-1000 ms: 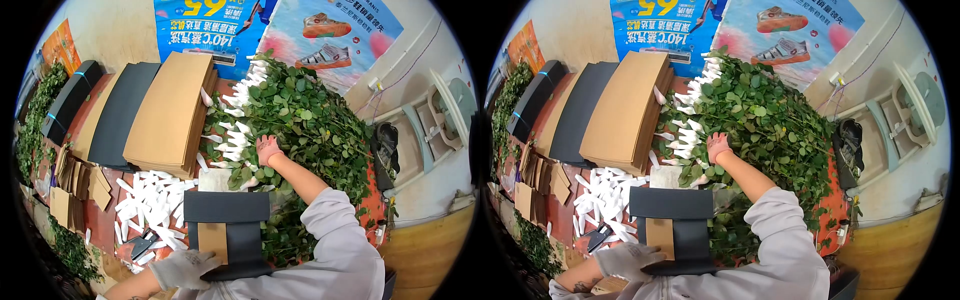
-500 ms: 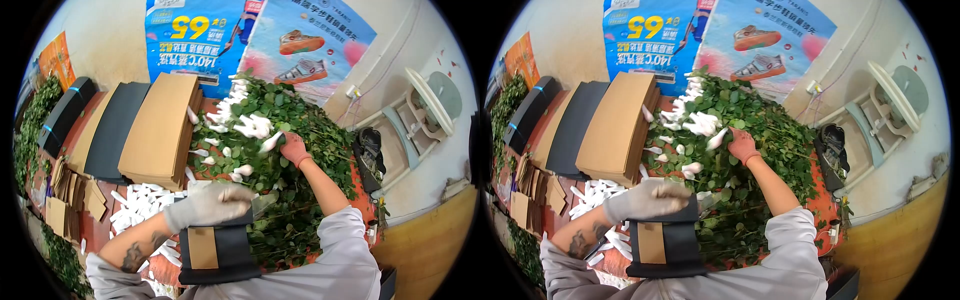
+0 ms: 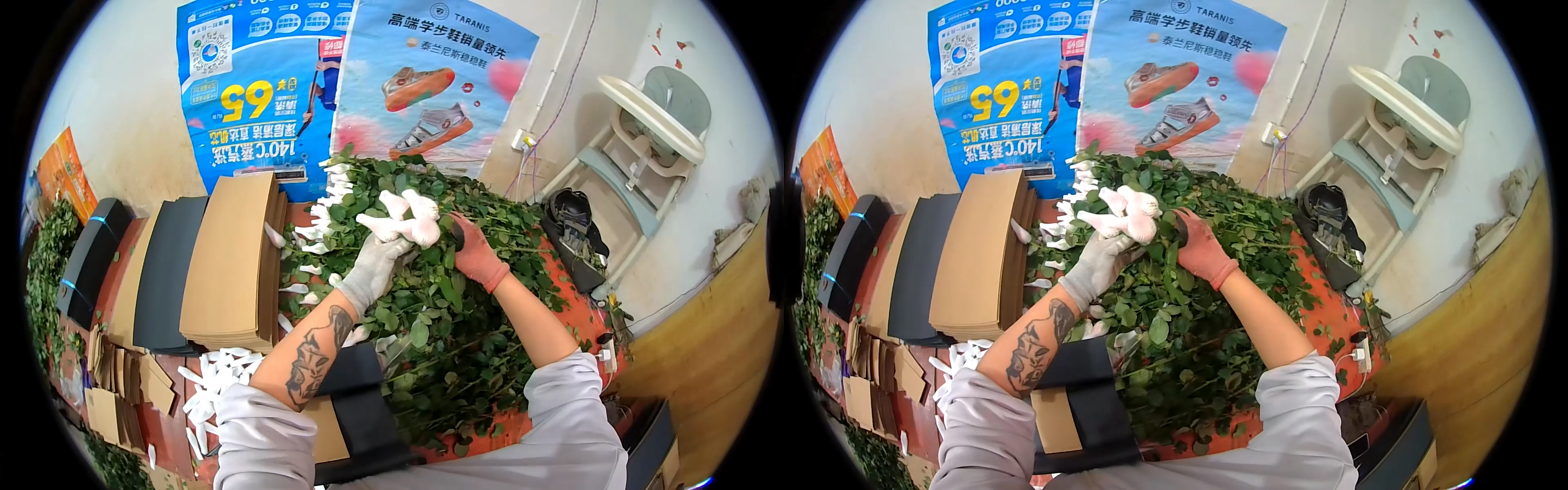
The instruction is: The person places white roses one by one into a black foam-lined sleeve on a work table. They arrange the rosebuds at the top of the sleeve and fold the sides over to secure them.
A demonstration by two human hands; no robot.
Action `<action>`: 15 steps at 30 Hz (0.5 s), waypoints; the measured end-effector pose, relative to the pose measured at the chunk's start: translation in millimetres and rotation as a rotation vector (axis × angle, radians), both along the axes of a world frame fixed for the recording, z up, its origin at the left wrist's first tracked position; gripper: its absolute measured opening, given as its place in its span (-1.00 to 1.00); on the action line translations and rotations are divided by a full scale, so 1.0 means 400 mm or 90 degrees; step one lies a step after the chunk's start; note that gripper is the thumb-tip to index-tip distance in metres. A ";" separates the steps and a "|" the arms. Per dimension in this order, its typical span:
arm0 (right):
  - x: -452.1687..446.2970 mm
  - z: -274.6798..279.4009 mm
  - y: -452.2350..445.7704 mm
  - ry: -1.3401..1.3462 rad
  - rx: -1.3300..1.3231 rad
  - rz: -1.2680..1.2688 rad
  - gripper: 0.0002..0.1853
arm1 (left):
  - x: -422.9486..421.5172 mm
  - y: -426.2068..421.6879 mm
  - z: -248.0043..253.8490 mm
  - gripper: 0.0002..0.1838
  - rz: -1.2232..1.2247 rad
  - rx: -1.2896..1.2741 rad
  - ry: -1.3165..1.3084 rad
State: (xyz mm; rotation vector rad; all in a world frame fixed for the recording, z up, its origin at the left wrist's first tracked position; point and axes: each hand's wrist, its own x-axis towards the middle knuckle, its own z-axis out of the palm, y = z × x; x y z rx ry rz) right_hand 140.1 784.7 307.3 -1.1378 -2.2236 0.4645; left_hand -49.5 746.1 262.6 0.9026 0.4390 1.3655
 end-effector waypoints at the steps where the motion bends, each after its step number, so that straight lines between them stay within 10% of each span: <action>1: -0.005 -0.011 0.008 -0.046 0.105 0.009 -0.37 | 0.005 0.003 -0.005 -0.52 0.036 0.006 0.040; 8: 0.010 0.036 -0.032 0.088 0.109 0.065 -0.61 | -0.005 -0.001 -0.002 -0.69 0.088 -0.151 -0.096; 15: 0.052 -0.031 0.001 0.082 0.160 0.030 -0.48 | 0.009 -0.001 0.005 -0.63 0.113 -0.076 0.144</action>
